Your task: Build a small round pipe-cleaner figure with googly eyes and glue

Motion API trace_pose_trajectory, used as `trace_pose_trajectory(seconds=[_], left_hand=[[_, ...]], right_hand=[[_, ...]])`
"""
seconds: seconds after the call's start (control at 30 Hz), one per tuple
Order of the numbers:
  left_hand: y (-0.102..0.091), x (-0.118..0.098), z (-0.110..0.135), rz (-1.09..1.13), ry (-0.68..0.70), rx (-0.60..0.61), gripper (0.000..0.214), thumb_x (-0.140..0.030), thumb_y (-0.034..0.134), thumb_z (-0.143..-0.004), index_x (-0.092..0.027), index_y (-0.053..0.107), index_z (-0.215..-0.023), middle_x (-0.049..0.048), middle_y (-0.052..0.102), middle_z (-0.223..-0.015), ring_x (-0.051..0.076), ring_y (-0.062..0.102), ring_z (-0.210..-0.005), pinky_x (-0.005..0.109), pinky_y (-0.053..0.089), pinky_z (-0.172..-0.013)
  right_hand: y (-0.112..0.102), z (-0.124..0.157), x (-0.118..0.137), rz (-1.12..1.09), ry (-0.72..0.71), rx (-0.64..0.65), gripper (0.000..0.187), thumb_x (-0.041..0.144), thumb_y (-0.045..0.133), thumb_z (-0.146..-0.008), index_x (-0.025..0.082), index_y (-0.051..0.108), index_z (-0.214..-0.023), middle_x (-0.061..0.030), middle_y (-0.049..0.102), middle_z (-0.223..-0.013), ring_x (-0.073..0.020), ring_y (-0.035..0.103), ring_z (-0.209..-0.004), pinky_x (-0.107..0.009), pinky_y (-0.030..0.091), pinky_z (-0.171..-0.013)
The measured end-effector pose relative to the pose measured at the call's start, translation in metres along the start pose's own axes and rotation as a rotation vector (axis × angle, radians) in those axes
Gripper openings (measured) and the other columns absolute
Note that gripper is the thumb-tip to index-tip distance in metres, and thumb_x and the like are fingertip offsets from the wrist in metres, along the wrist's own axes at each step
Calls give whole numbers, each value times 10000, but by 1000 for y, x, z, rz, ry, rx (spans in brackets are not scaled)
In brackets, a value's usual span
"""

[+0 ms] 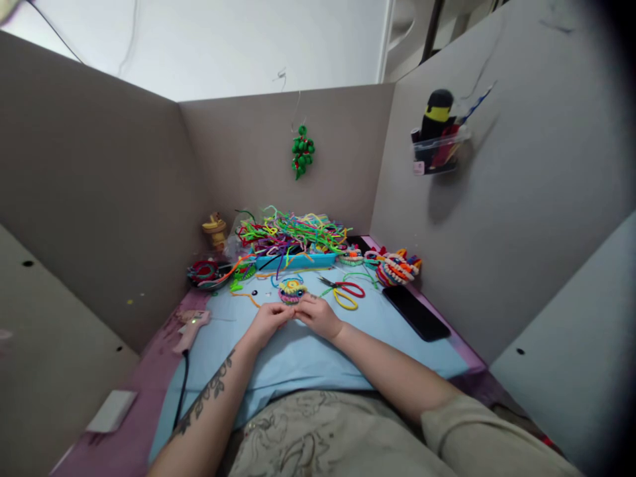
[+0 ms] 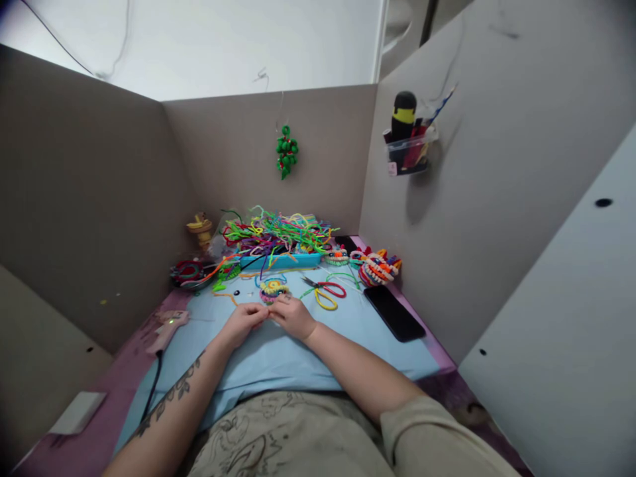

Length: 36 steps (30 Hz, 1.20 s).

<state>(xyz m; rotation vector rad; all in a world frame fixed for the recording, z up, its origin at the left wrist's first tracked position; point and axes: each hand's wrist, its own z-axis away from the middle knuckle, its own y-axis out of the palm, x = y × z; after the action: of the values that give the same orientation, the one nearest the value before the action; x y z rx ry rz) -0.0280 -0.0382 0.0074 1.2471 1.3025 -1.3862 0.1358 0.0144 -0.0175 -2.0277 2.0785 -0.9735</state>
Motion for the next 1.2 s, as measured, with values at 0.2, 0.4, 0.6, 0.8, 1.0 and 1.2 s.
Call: trace_pose_trajectory(seconds=[0.2,0.4,0.6,0.8,1.0,1.2], left_hand=[[1,-3,1,-117,57,18,379,-478,550,-755,-111,604,-675,-52,396,-469,66,307,-448,202,208,-445],[4,1,-1,-275,152,-133,335,-442,512,-769,-129,615,-706,-44,440,-469,92,371,-467,204,285,-470],[2,4,-3,-354,287,-215,259,-364,523,-760,-147,638,-675,22,592,-642,145,507,-642,238,380,-620],[0,-1,-2,-250,200,-129,277,-399,553,-751,-144,658,-776,-12,532,-566,110,433,-531,217,335,-527],[-1,6,-3,-102,97,-76,320,-445,586,-720,-126,606,-720,-55,423,-462,73,330,-436,205,243,-448],[2,17,-7,76,58,-61,352,-472,634,-671,-137,537,-626,-66,390,-449,58,299,-424,201,209,-437]], right_hand=[[1,-5,4,-140,145,-42,96,270,640,-763,180,669,-776,-22,584,-680,-131,539,-648,-259,460,-623],[-1,-5,8,-188,206,-46,120,253,617,-781,186,693,-845,-40,622,-740,-138,578,-708,-269,479,-665],[2,-6,9,-222,236,-71,133,252,621,-781,186,703,-862,-50,642,-760,-145,598,-716,-281,495,-671],[1,-9,10,-291,281,-118,126,277,633,-776,191,705,-832,-49,651,-761,-151,603,-739,-291,499,-691],[-3,-11,19,-320,259,-136,110,262,646,-764,179,701,-810,-48,616,-755,-150,584,-741,-286,487,-687],[-3,-12,27,-236,244,-148,77,216,610,-786,192,683,-796,-38,597,-760,-148,565,-748,-289,477,-703]])
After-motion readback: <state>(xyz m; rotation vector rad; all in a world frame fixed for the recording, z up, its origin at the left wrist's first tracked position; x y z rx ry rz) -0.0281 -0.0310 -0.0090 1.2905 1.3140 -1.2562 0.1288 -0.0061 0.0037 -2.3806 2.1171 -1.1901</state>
